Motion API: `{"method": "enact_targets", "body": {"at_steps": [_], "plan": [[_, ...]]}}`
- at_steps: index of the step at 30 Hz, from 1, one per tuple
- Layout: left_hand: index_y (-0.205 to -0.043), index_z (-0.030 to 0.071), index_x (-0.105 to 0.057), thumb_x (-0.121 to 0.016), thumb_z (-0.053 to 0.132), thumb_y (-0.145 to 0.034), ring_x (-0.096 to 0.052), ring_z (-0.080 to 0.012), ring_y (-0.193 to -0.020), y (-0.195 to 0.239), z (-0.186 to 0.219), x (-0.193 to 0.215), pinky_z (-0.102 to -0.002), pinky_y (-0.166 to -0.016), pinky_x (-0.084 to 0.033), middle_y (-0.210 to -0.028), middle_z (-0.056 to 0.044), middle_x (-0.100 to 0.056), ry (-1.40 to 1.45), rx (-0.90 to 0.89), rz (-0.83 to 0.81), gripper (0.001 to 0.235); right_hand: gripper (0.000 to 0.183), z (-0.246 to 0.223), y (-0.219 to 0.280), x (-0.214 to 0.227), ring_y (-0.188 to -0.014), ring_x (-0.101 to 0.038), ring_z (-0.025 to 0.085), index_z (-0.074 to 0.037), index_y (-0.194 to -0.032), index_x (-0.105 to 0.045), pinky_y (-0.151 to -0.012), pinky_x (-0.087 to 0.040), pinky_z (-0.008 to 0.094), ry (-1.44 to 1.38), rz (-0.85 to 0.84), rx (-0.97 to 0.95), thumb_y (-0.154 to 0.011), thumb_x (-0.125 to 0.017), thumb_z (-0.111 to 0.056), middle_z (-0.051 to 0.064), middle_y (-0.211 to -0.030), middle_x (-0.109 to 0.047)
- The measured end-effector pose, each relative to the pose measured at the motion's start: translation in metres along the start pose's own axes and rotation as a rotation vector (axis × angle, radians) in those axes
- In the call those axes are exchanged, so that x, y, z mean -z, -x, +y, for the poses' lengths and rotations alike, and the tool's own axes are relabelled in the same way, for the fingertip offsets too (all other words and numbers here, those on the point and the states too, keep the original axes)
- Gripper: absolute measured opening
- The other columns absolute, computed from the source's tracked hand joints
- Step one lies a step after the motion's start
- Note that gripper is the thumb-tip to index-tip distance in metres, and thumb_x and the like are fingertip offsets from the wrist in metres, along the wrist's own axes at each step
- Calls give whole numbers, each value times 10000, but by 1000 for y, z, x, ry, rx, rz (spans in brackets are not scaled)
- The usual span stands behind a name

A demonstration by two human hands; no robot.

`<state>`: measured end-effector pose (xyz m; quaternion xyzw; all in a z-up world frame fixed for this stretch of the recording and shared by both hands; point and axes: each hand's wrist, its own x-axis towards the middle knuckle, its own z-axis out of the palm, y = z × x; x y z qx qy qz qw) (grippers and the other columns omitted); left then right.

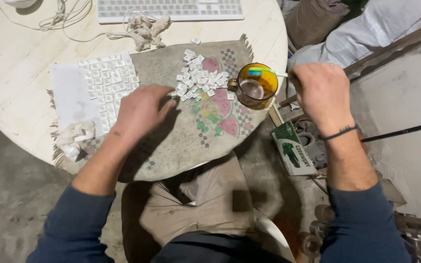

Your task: Cleaning individual computer keyboard keycaps using a toothbrush and a cloth.

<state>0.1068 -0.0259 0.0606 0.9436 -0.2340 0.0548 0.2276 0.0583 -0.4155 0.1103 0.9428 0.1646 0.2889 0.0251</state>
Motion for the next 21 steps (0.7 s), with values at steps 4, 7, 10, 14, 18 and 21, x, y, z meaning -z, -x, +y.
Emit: {"method": "enact_targets", "body": {"at_steps": [4, 7, 10, 14, 18, 21], "plan": [[-1277, 169, -713, -591, 3, -878, -663, -350, -1076, -61, -36, -49, -475, -894, -536, -1156, -99, -729, 32, -101, 102, 449, 78, 19, -16, -8, -887, -632, 269, -156, -980, -718, -776, -459, 411, 89, -62, 162, -935, -676, -110, 29, -865, -649], [-1201, 154, -720, -660, -9, -755, -660, -379, -1020, -81, -35, -52, -496, -834, -531, -1052, -126, -727, -83, -167, 14, 478, 144, 17, -29, -13, -881, -641, 218, -193, -909, -722, -795, -459, 381, 184, -143, 317, -844, -640, -95, -9, -853, -658], [-1155, 156, -728, -678, 34, -835, -672, -378, -995, -86, -35, -56, -492, -839, -538, -1041, -144, -727, -122, -79, -95, 345, 118, 17, -35, -20, -895, -647, 204, -204, -844, -715, -800, -449, 374, 225, -238, 340, -829, -643, -111, -27, -831, -663], [-1141, 149, -730, -715, 61, -820, -674, -382, -975, -88, -39, -54, -496, -824, -533, -1021, -147, -726, -104, -86, -76, 333, 109, 15, -37, -27, -893, -651, 212, -195, -892, -728, -788, -445, 376, 141, -225, 295, -856, -649, -129, -18, -830, -674], [-1114, 135, -751, -713, 37, -845, -693, -348, -978, -83, -48, -51, -446, -853, -555, -1041, -130, -742, -20, -62, -12, 289, 143, 12, -40, -17, -874, -658, 208, -213, -900, -748, -785, -444, 392, 249, -332, 204, -834, -659, -122, -12, -802, -682], [-1155, 104, -731, -748, 81, -878, -740, -247, -941, -72, -42, -42, -372, -841, -586, -1080, -117, -740, 255, 20, 35, 279, 105, 10, -37, -16, -881, -654, 233, -190, -879, -742, -784, -440, 402, 162, -340, 251, -798, -678, -170, 6, -826, -689]]}}
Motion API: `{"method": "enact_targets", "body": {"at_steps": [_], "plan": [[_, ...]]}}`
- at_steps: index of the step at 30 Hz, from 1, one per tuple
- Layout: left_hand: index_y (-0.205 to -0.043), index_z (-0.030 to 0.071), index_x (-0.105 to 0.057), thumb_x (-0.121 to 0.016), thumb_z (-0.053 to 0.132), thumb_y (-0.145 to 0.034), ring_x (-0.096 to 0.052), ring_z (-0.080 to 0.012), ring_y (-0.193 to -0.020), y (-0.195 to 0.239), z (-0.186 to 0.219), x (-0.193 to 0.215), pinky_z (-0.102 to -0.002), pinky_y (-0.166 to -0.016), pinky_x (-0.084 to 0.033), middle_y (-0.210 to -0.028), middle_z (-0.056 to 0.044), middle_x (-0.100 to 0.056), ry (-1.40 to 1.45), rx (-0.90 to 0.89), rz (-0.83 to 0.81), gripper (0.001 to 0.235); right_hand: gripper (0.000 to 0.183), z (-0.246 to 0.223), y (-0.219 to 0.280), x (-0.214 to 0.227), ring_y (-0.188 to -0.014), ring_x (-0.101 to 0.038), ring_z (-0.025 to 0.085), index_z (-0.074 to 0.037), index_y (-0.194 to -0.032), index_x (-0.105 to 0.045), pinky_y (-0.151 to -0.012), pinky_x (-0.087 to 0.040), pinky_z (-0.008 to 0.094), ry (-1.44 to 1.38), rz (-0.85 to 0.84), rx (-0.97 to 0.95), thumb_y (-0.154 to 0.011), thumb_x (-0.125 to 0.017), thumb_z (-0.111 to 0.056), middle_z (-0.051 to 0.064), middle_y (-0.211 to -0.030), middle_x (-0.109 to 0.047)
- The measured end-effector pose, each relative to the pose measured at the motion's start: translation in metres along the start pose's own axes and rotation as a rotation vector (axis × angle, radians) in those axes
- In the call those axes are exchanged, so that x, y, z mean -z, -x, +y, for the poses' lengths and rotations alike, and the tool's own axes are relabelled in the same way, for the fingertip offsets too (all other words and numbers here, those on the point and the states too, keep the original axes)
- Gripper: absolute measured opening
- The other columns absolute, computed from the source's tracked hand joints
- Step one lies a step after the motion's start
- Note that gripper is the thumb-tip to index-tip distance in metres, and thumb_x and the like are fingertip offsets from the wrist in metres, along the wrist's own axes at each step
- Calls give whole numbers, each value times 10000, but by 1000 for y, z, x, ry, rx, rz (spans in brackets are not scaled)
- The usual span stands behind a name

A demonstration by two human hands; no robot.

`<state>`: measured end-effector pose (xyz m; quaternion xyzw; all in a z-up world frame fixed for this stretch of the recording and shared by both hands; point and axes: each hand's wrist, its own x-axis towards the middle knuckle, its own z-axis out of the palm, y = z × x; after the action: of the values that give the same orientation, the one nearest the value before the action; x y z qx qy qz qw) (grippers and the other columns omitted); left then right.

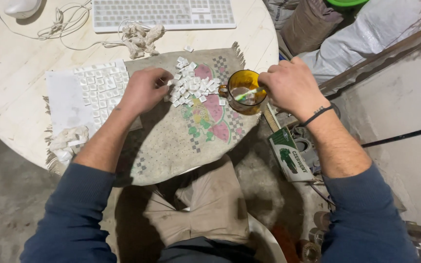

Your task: Cleaning individual computer keyboard keycaps using a toothbrush and a cloth.

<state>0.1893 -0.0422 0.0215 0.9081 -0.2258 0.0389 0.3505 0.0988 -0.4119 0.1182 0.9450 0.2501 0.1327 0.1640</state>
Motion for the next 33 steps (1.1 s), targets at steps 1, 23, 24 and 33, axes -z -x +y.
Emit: {"method": "enact_targets", "body": {"at_steps": [1, 23, 24, 33], "plan": [[-1155, 104, -731, -748, 81, -878, -740, -247, -941, 9, 10, 0, -372, -841, -586, -1080, -117, -740, 1, -2, 0, 279, 105, -1, 4, -1, -881, -654, 233, -190, -879, -742, -784, -440, 402, 1, -1, -1, -798, -678, -170, 6, -826, -689], [-1327, -33, -675, -674, 14, -902, -684, -81, -984, 96, 52, -67, -233, -877, -566, -1115, -57, -747, 929, 121, 39, 427, 400, -173, 70, -54, -893, -698, 273, -106, -1237, -727, -766, -564, 374, -670, 586, -307, -848, -727, -13, 74, -1060, -693], [-1350, -33, -685, -708, 23, -933, -667, -91, -951, 100, 52, -68, -242, -870, -561, -1085, -85, -748, 905, 150, 16, 422, 409, -171, 70, -55, -876, -685, 276, -106, -1228, -736, -761, -552, 380, -624, 603, -298, -830, -739, -10, 74, -1045, -686], [-1368, -13, -633, -708, 19, -924, -707, -102, -1012, 101, 61, -58, -254, -891, -598, -1157, -114, -747, 967, 122, 18, 451, 442, -167, 75, -65, -789, -634, 268, -95, -1191, -771, -705, -504, 388, -585, 686, -232, -766, -736, 23, 67, -1000, -678]]}}
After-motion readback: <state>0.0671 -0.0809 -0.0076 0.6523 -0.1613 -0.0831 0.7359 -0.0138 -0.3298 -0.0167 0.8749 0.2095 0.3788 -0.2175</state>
